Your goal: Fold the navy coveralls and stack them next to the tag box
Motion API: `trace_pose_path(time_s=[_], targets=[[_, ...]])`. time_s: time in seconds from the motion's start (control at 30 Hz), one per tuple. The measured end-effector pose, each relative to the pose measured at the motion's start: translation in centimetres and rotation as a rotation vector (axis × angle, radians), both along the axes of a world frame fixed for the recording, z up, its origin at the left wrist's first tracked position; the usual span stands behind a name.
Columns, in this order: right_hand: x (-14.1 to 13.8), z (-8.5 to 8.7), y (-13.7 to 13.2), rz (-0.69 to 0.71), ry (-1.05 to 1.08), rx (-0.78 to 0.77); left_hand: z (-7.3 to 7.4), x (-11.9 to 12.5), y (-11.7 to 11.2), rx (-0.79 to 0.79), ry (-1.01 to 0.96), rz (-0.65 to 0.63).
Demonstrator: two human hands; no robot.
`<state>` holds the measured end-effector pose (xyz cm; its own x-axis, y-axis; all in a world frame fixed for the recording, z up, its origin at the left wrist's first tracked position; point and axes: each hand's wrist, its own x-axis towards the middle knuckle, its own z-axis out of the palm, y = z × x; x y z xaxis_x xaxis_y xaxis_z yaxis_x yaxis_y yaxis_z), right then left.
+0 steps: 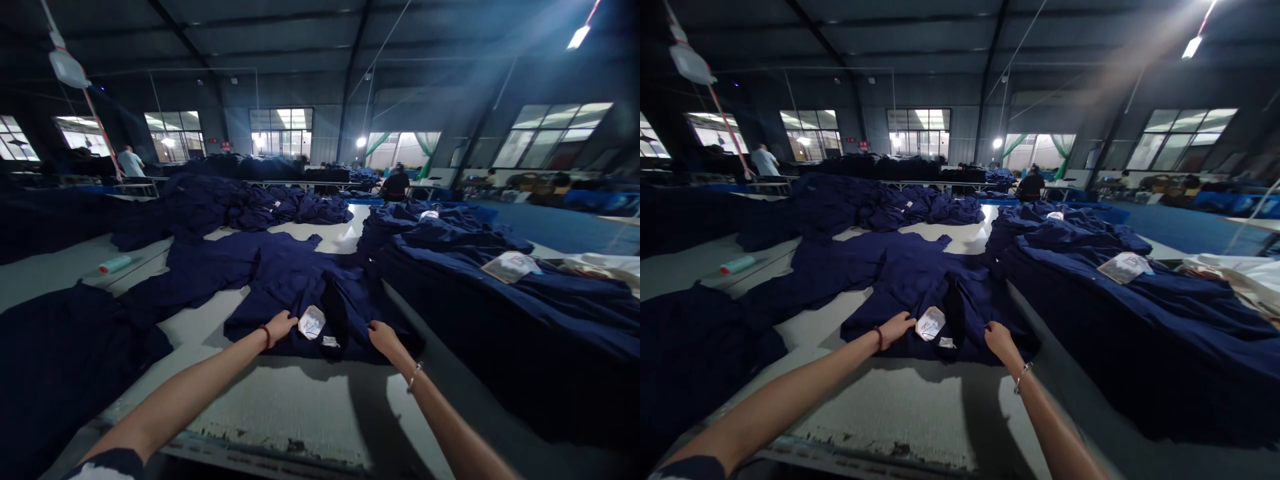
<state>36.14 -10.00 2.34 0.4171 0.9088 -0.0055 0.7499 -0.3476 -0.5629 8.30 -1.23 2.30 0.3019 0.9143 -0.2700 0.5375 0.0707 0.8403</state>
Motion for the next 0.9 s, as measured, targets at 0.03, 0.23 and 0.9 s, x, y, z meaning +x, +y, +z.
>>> trace_pose_path(time_s=[0.03,0.23,0.9], targets=[[-0.2,0.3,-0.1,-0.026,-0.018,0.010,0.2,0.0,0.0,0.048,0.016,0.017],[-4.0,1.9,-0.2,-0.055,-0.401,0.267,0.9,1.8,-0.2,0.706,0.201,0.044],[-1.8,-3.6,-0.6,-0.093,-0.016,0.504,1.0,3.6,0.3,0.522,0.581,0.016]])
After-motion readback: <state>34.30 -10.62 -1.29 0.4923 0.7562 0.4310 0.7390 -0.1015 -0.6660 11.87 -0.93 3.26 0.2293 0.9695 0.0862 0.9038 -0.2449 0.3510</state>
